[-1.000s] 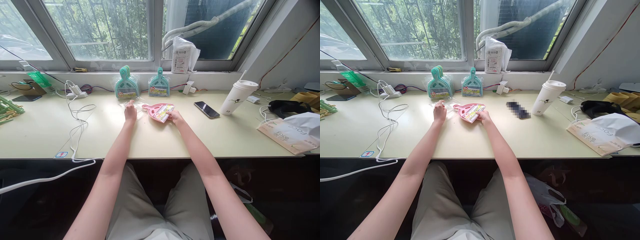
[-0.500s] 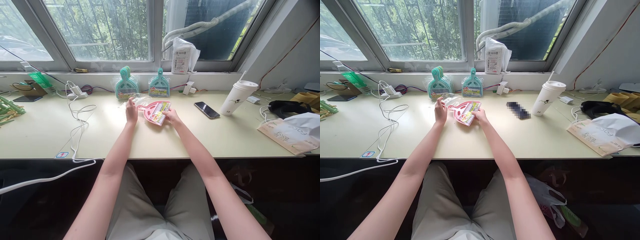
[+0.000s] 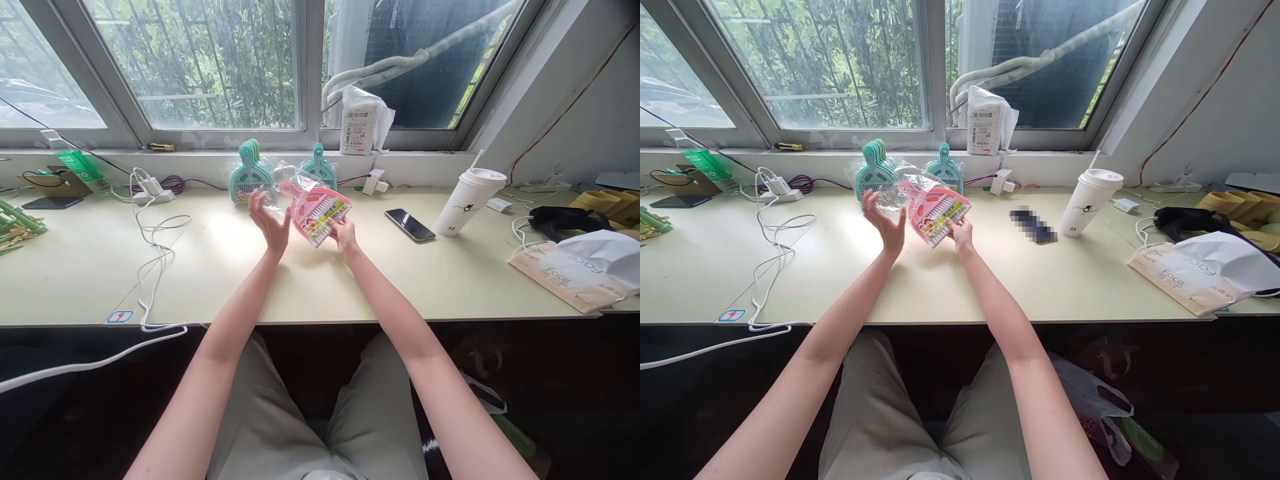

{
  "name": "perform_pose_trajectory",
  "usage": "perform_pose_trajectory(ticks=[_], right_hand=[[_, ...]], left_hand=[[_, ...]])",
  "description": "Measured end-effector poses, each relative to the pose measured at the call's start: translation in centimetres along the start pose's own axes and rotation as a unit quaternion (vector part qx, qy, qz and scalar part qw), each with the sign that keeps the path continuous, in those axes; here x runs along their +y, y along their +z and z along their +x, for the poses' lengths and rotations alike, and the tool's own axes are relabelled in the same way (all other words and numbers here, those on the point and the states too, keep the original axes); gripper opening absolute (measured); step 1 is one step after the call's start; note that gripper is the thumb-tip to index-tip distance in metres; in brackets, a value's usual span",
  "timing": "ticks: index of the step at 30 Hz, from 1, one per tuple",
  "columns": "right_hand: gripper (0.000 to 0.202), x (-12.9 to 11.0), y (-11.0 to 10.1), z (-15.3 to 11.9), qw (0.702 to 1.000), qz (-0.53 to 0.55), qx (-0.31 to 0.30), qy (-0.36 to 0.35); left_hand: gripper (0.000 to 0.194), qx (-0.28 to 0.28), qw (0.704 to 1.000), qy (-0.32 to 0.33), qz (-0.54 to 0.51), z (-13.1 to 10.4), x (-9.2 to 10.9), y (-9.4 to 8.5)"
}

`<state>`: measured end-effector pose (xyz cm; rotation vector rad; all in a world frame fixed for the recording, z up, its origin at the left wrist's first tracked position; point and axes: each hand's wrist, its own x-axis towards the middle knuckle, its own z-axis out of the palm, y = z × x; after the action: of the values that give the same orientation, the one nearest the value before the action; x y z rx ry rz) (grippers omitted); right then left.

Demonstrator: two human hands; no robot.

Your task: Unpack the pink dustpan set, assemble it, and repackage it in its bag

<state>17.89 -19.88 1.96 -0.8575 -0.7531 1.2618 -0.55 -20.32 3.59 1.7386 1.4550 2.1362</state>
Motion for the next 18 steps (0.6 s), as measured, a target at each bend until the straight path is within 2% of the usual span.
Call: perform_pose_trajectory(ticks=[1, 2, 3, 5, 7, 8, 10, 13, 15, 18], right_hand=[[0.017, 0.0, 0.0, 0.0, 1.0, 0.006, -0.006, -0.006], [0.016, -0.1, 0.0, -0.1, 1.0, 0.009, -0.013, -0.01], [0.016, -0.1, 0.0, -0.1, 1.0, 0.01, -0.021, -0.012], [0.015, -0.1, 0.1, -0.2, 0.999, 0.007, -0.04, -0.01], [0.014, -0.1, 0.3, -0.3, 0.999, 0.006, -0.054, -0.006], [0.015, -0.1, 0.4, -0.3, 0.998, 0.006, -0.057, -0.004], [0.015, 0.0, 0.5, -0.3, 0.998, 0.01, -0.054, -0.003], [0.016, 0.0, 0.7, -0.1, 0.999, 0.032, -0.019, -0.01], [0.017, 0.1, 0.7, 0.1, 0.999, 0.05, 0.006, -0.017], [0.022, 0.3, 0.9, 0.2, 0.997, 0.064, 0.017, -0.026]], left_hand=[[0.065, 0.053, 0.996, -0.057, -0.036, 0.3, 0.2, 0.0], [0.068, 0.074, 0.986, -0.119, -0.09, 0.6, 0.2, 0.1], [0.066, 0.059, 0.968, -0.184, -0.157, 1.0, 0.2, 0.1], [0.059, -0.027, 0.908, -0.294, -0.297, 1.4, -0.1, 0.2], [0.055, -0.112, 0.849, -0.347, -0.382, 1.5, -0.4, 0.3], [0.055, -0.142, 0.834, -0.351, -0.401, 1.4, -0.6, 0.4], [0.055, -0.195, 0.822, -0.342, -0.412, 0.9, -0.7, 0.6], [0.053, -0.279, 0.803, -0.337, -0.405, 0.2, -0.5, 0.9], [0.056, -0.309, 0.798, -0.332, -0.397, -0.2, -0.1, 1.0], [0.065, -0.323, 0.803, -0.309, -0.394, -0.6, 0.6, 1.2]])
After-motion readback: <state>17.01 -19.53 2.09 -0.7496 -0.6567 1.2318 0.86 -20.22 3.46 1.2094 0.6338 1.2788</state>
